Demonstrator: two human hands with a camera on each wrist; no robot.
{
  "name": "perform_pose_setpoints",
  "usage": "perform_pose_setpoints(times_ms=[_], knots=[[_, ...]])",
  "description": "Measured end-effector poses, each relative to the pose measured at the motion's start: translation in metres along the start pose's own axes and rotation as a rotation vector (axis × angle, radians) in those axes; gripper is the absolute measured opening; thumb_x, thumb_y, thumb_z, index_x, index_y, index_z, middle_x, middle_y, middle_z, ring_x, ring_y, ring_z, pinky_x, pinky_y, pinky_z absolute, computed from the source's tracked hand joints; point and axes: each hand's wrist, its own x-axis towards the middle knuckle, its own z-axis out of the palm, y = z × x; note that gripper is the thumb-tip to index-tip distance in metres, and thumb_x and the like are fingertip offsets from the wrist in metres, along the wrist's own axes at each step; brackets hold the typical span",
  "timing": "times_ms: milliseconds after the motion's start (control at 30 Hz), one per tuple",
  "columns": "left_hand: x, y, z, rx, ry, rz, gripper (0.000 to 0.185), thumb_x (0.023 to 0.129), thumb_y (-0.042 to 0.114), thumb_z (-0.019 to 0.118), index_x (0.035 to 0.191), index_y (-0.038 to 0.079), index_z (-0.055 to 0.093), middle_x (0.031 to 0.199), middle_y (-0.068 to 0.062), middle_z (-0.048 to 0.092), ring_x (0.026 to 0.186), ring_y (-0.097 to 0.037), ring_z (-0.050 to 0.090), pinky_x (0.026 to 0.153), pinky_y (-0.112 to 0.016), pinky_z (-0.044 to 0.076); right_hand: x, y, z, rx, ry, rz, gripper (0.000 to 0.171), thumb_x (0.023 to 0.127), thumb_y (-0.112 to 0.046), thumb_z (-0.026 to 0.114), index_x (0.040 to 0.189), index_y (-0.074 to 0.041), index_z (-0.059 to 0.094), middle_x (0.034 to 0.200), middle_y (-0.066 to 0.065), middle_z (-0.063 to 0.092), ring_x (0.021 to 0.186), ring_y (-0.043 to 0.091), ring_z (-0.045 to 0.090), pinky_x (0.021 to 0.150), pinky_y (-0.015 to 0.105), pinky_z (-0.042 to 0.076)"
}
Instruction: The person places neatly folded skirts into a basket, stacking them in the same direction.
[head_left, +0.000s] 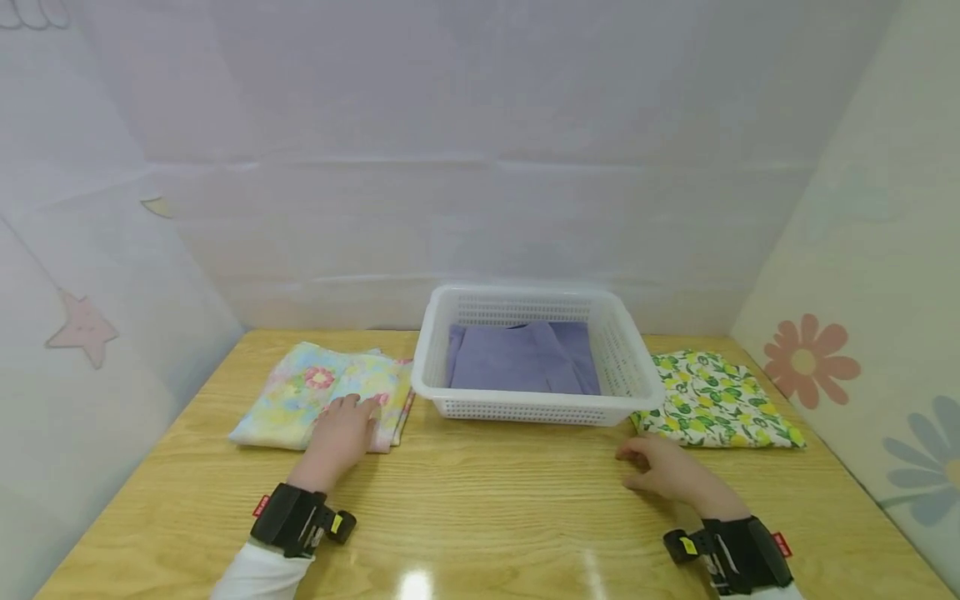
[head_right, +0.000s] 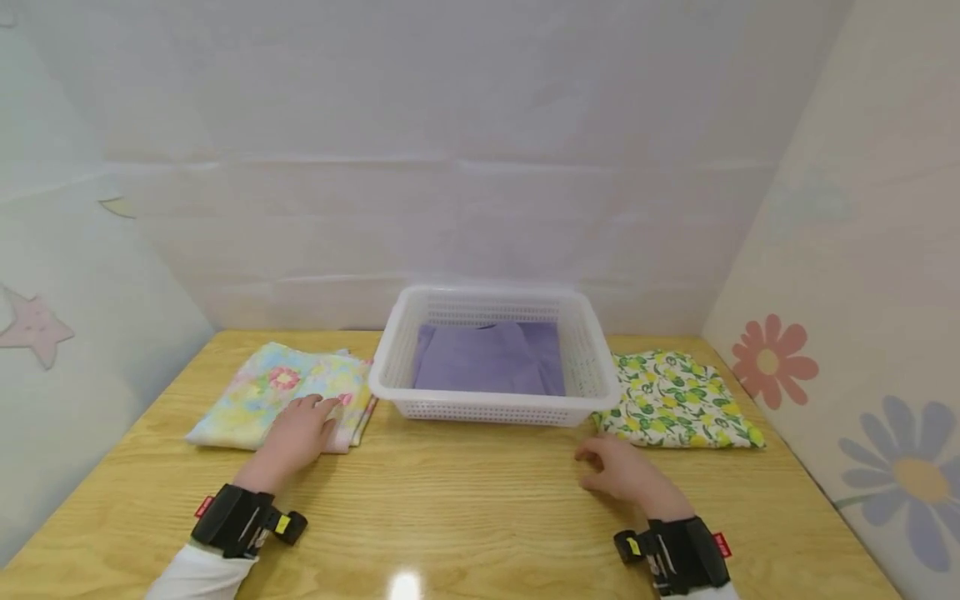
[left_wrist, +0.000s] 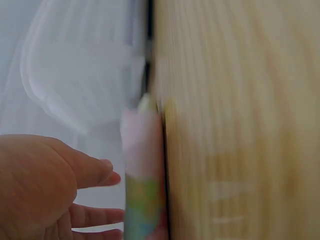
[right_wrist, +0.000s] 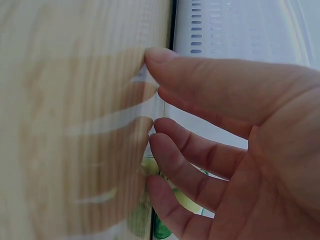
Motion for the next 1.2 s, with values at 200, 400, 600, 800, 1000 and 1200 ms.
perform_pose_setpoints(times_ms=[200,400,600,800,1000,1200], knots=[[0.02,-0.025,-0.007,-0.013,-0.162,-0.145,0.048,0.105,0.024,0.058,0.146,-0.001,0.051,0.14,-0.044,0.044,0.133,-0.064,0.039,0.103,-0.074,0.041,0.001,-0.001,0.0,0.004,-0.006,0.003,0.029,0.084,-0.011,0.083,0.109,-0.002,0.072,0.095,0.002,0.063,0.085,0.013,0.052,0.072,0.027,0.046],[0.03,-0.045,-0.008,-0.042,-0.234,-0.207,0.069,0.101,0.04,0.063,0.154,0.001,0.042,0.148,-0.048,0.035,0.139,-0.07,0.028,0.102,-0.085,0.031,0.001,-0.003,0.001,0.01,-0.009,0.004,0.029,0.084,-0.011,0.083,0.109,-0.002,0.072,0.095,0.001,0.062,0.085,0.013,0.052,0.071,0.027,0.045],[0.035,-0.054,-0.01,-0.073,-0.277,-0.239,0.079,0.097,0.047,0.066,0.156,0.003,0.039,0.152,-0.046,0.03,0.14,-0.069,0.029,0.099,-0.089,0.029,0.001,-0.003,0.002,0.023,-0.011,0.012,0.029,0.084,-0.011,0.083,0.109,-0.002,0.072,0.095,0.002,0.062,0.085,0.014,0.052,0.072,0.027,0.046],[0.032,-0.054,-0.014,-0.078,-0.278,-0.185,0.079,0.095,0.045,0.068,0.153,-0.003,0.042,0.149,-0.044,0.04,0.14,-0.067,0.032,0.1,-0.085,0.034,0.0,-0.002,0.002,0.02,-0.004,0.005,0.029,0.084,-0.012,0.083,0.11,-0.002,0.072,0.095,0.001,0.062,0.085,0.013,0.051,0.071,0.026,0.046],[0.024,-0.049,-0.02,-0.074,-0.286,-0.137,0.079,0.093,0.042,0.072,0.149,-0.008,0.045,0.143,-0.044,0.048,0.139,-0.068,0.031,0.111,-0.076,0.032,-0.001,-0.003,0.002,0.019,-0.008,0.015,0.029,0.084,-0.012,0.083,0.11,-0.003,0.072,0.094,0.001,0.061,0.084,0.014,0.051,0.071,0.027,0.045],[0.018,-0.043,-0.021,-0.108,-0.294,-0.136,0.079,0.091,0.04,0.074,0.147,-0.009,0.047,0.145,-0.048,0.041,0.141,-0.071,0.023,0.115,-0.075,0.028,-0.001,-0.002,0.002,0.02,-0.004,0.019,0.029,0.084,-0.012,0.083,0.11,-0.003,0.072,0.094,0.001,0.06,0.084,0.014,0.051,0.071,0.026,0.045]])
